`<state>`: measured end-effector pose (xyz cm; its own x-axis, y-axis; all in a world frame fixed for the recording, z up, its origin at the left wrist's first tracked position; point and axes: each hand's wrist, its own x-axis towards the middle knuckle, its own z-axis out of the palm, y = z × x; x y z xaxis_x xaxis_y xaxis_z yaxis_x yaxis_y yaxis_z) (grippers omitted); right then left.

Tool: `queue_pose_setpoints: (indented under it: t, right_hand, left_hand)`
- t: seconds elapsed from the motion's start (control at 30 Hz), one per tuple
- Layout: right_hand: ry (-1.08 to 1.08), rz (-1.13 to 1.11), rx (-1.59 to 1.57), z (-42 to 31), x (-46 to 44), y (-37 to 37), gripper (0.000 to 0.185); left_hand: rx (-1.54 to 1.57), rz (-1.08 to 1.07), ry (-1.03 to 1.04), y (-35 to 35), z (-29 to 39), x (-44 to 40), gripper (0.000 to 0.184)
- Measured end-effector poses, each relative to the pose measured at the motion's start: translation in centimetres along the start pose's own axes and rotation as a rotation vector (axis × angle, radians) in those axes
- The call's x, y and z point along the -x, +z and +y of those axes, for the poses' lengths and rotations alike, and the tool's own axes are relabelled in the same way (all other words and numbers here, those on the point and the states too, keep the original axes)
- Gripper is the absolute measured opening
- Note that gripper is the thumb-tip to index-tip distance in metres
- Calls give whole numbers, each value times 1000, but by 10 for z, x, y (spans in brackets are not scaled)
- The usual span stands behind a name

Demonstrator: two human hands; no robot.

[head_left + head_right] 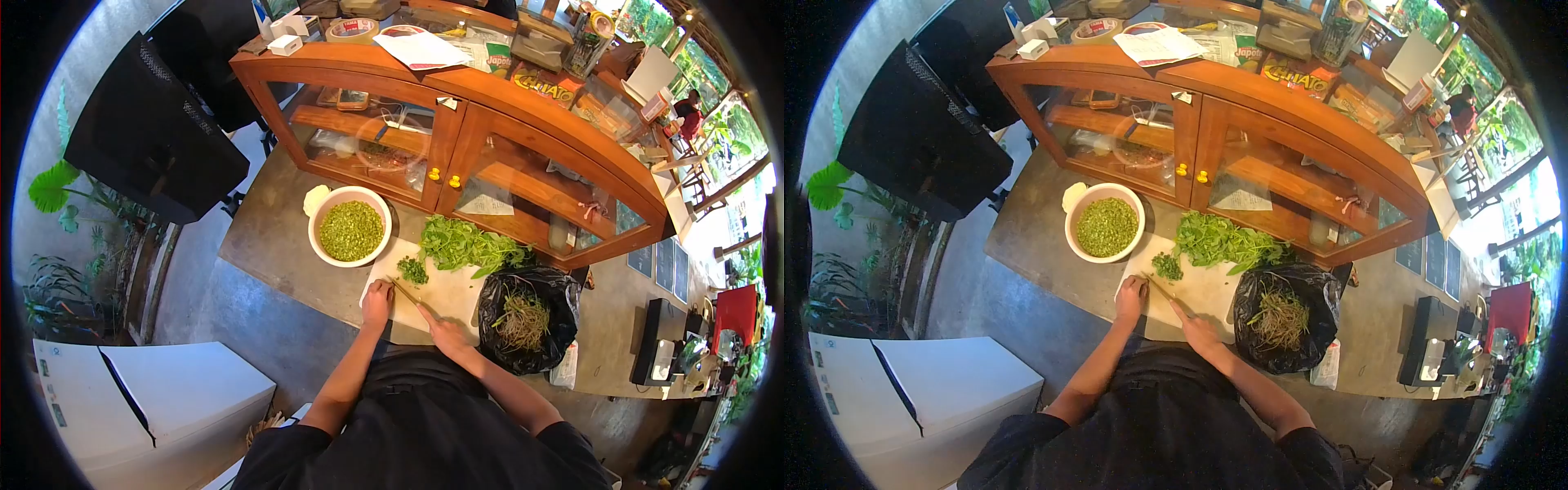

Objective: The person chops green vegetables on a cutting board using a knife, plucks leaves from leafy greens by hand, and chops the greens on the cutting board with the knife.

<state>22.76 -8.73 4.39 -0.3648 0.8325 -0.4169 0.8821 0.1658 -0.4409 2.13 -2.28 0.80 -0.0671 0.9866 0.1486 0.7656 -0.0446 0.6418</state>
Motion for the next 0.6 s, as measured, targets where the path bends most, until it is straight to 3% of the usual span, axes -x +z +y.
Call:
queue_pose_setpoints:
  t: [0.6]
  right_hand:
    - [-30, 57, 53, 6, 8, -1, 76]
  left_hand:
    - [27, 12, 35, 6, -19, -2, 10]
